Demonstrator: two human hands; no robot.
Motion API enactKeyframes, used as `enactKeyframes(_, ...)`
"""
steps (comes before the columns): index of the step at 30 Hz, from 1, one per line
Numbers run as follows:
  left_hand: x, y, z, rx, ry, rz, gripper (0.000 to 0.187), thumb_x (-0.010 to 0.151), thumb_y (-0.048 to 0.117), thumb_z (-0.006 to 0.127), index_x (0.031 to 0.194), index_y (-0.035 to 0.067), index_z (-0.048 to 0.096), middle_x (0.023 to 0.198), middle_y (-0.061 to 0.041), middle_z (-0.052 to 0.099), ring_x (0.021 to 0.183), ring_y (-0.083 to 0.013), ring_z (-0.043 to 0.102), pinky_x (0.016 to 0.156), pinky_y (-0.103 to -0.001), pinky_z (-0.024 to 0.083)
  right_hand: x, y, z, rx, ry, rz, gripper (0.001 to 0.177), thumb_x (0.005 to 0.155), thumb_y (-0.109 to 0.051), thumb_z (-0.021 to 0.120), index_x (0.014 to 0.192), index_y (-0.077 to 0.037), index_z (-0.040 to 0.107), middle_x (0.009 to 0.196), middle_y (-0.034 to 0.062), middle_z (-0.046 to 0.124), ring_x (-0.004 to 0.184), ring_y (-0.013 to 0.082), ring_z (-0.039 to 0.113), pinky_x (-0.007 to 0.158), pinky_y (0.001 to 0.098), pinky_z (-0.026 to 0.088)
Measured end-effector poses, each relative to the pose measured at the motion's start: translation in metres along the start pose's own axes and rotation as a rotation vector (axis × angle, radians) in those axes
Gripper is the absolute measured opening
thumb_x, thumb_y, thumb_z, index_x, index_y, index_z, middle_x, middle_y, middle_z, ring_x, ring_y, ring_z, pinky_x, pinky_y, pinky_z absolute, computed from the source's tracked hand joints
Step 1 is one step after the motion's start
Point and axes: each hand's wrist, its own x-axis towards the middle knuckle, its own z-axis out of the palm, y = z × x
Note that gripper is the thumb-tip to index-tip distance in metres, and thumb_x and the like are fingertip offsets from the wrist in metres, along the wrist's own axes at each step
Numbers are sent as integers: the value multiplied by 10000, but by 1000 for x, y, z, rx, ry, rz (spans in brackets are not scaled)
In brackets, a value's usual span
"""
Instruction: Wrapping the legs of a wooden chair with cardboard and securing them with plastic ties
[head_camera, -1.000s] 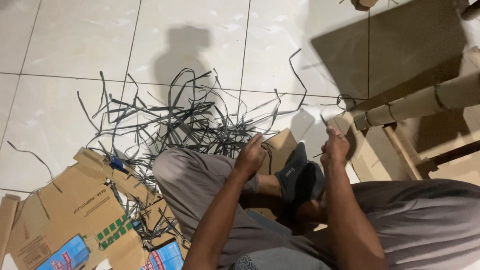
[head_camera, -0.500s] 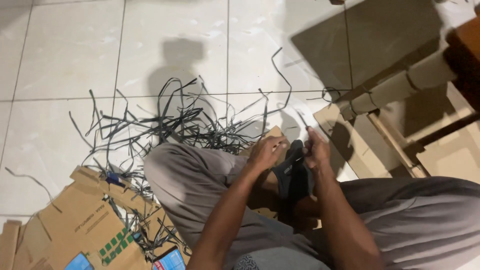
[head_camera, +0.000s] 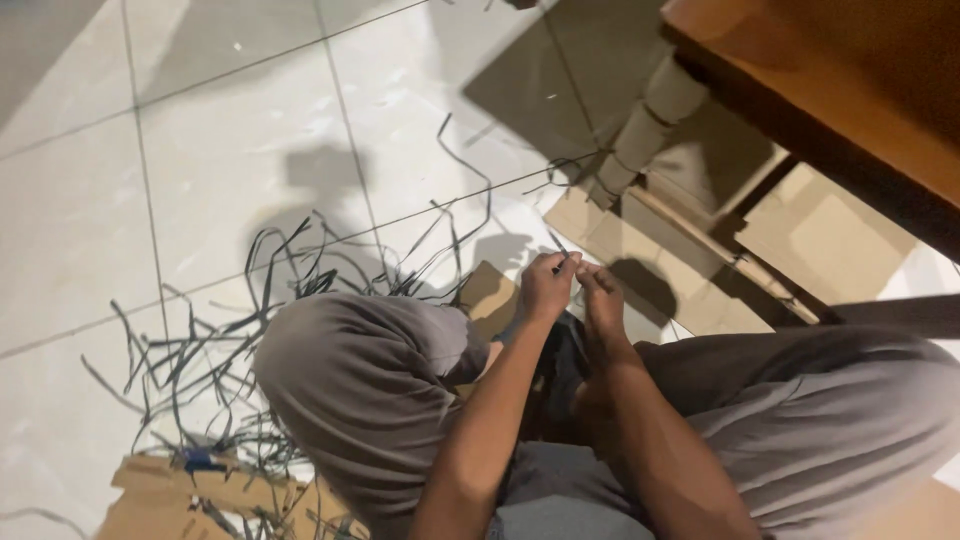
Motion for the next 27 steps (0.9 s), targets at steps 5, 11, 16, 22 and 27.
enactKeyframes(5,3,9,38,60,-94,15,236,849,430,740,792,204,771,860,-98,711,915,-313,719,842,-423,599,41,23,-34,-3,20,-123,115,940,-170,662,902,-77,720,863,62,613,863,193,555,841,348,479)
enactKeyframes(11,-10,67,53,122,-56,379,161,859,202,739,798,54,729,796,-195,680,829,-412,697,753,-509,575,76,58,-66,71,178,-135,266,934,-158,705,699,-109,591,580,48,520,530,174,503,514,325,424)
enactKeyframes(16,24,67,69,198,-110,841,284,844,132,700,1113,42,713,1061,-171,664,989,-396,677,852,-487,565,80,56,-81,2,412,-41,309,946,-244,733,727,-104,566,641,78,535,589,228,499,514,373,380)
enactKeyframes(22,77,66,102,590,-189,1260,445,829,54,755,1259,122,660,1193,-86,645,1262,-263,589,1081,-408,477,100,103,-92,-187,402,119,352,892,-501,722,822,-158,759,743,101,683,742,249,615,687,374,443)
enactKeyframes(27,108,72,124,663,-508,1241,397,940,125,659,1331,80,608,1246,-169,636,1251,-365,604,1092,-529,468,89,102,-96,-101,439,216,290,850,-428,729,767,-154,683,645,66,574,610,217,547,505,359,431)
